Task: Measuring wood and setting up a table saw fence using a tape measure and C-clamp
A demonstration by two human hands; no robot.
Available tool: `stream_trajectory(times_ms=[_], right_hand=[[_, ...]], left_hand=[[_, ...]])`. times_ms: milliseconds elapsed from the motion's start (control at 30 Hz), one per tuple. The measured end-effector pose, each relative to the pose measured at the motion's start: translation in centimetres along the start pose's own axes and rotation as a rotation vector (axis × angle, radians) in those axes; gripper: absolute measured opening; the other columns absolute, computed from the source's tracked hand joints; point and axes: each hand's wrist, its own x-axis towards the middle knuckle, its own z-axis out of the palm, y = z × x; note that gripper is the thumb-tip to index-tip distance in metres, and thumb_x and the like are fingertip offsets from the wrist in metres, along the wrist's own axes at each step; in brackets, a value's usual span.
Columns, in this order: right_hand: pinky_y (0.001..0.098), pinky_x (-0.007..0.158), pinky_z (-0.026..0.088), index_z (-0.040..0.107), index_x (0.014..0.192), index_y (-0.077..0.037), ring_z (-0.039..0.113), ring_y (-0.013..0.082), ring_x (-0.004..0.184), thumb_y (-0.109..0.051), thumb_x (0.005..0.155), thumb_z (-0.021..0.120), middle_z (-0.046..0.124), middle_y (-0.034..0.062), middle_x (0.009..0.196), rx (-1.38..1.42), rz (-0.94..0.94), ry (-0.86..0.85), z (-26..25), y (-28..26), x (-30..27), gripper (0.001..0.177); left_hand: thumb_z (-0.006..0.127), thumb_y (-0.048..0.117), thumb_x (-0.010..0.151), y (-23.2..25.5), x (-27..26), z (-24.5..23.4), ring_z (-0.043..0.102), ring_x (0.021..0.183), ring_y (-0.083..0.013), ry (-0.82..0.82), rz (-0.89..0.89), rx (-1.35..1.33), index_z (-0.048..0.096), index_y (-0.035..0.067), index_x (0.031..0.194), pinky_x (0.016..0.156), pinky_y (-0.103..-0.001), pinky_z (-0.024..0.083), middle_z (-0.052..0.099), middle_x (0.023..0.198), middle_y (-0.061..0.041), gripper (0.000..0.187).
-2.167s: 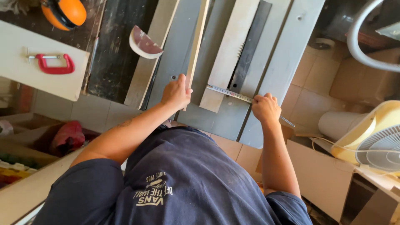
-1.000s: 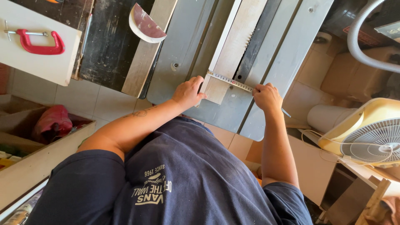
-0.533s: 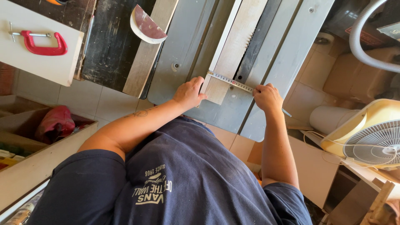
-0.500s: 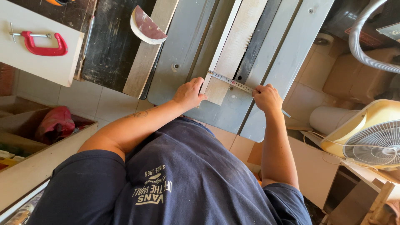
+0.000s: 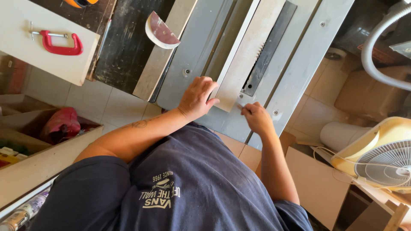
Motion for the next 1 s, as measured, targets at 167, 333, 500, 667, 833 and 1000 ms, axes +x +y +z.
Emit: stream_trajectory(times_ms=[167, 333, 500, 667, 833, 1000], right_hand=[[0.0524, 0.104, 0.054, 0.075, 0.101, -0.021, 0.068, 0.0397, 0.118, -0.036, 0.102, 0.059, 0.069, 0.0079, 0.12, 0.037, -0.014, -0.003, 2.5, 0.2, 0.6, 0.022], [0.0552, 0.109, 0.051, 0.074, 0.107, -0.019, 0.063, 0.0431, 0.126, -0.034, 0.102, 0.061, 0.064, 0.0086, 0.136, 0.197, -0.062, 0.06, 4.3, -0.6, 1.9, 0.021], [0.0544, 0.115, 0.047, 0.075, 0.104, -0.021, 0.056, 0.0433, 0.137, -0.032, 0.1, 0.059, 0.054, 0.0065, 0.159, 0.309, -0.039, 0.13, 4.7, -1.3, 1.6, 0.02], [0.0592, 0.116, 0.045, 0.075, 0.105, -0.017, 0.051, 0.049, 0.139, -0.027, 0.099, 0.057, 0.048, 0.0103, 0.165, 0.343, -0.073, 0.12, 3.6, -2.3, 0.1, 0.021], [0.056, 0.115, 0.045, 0.077, 0.103, -0.024, 0.056, 0.0491, 0.135, -0.029, 0.098, 0.059, 0.05, 0.0025, 0.165, 0.321, -0.069, 0.141, 5.1, -0.5, 1.5, 0.02], [0.0535, 0.114, 0.046, 0.077, 0.105, -0.026, 0.06, 0.045, 0.131, -0.032, 0.099, 0.059, 0.053, -0.0032, 0.161, 0.28, -0.06, 0.166, 5.5, 0.2, 2.6, 0.02]], left_hand=[[0.079, 0.041, 0.095, -2.8, 0.9, 3.7, 0.068, 0.096, -0.033, -0.06, -0.141, -0.147, 0.06, 0.004, 0.124, 0.083, -0.042, 0.059, 0.062, 0.099, -0.013, 0.05], [0.086, 0.032, 0.091, -5.2, 6.1, 7.1, 0.063, 0.128, -0.0485, -0.331, -0.489, -0.288, 0.045, -0.01, 0.15, 0.107, -0.054, 0.056, 0.057, 0.136, -0.034, 0.083], [0.074, 0.007, 0.093, -7.8, 7.1, 11.4, 0.071, 0.116, -0.0466, -0.389, -0.568, -0.309, 0.057, 0.018, 0.146, 0.102, -0.053, 0.06, 0.058, 0.129, -0.016, 0.057], [0.074, 0.007, 0.094, -8.6, 6.1, 11.2, 0.071, 0.116, -0.0456, -0.382, -0.509, -0.341, 0.055, 0.024, 0.152, 0.101, -0.053, 0.06, 0.06, 0.124, -0.016, 0.062], [0.089, 0.015, 0.085, -5.2, 3.6, 6.6, 0.071, 0.115, -0.0449, -0.493, -0.5, -0.353, 0.05, 0.015, 0.156, 0.099, -0.056, 0.06, 0.062, 0.125, -0.02, 0.08], [0.088, 0.007, 0.083, -6.1, 2.3, 8.0, 0.068, 0.116, -0.0507, -0.456, -0.477, -0.372, 0.045, 0.02, 0.159, 0.102, -0.061, 0.058, 0.062, 0.128, -0.019, 0.088]])
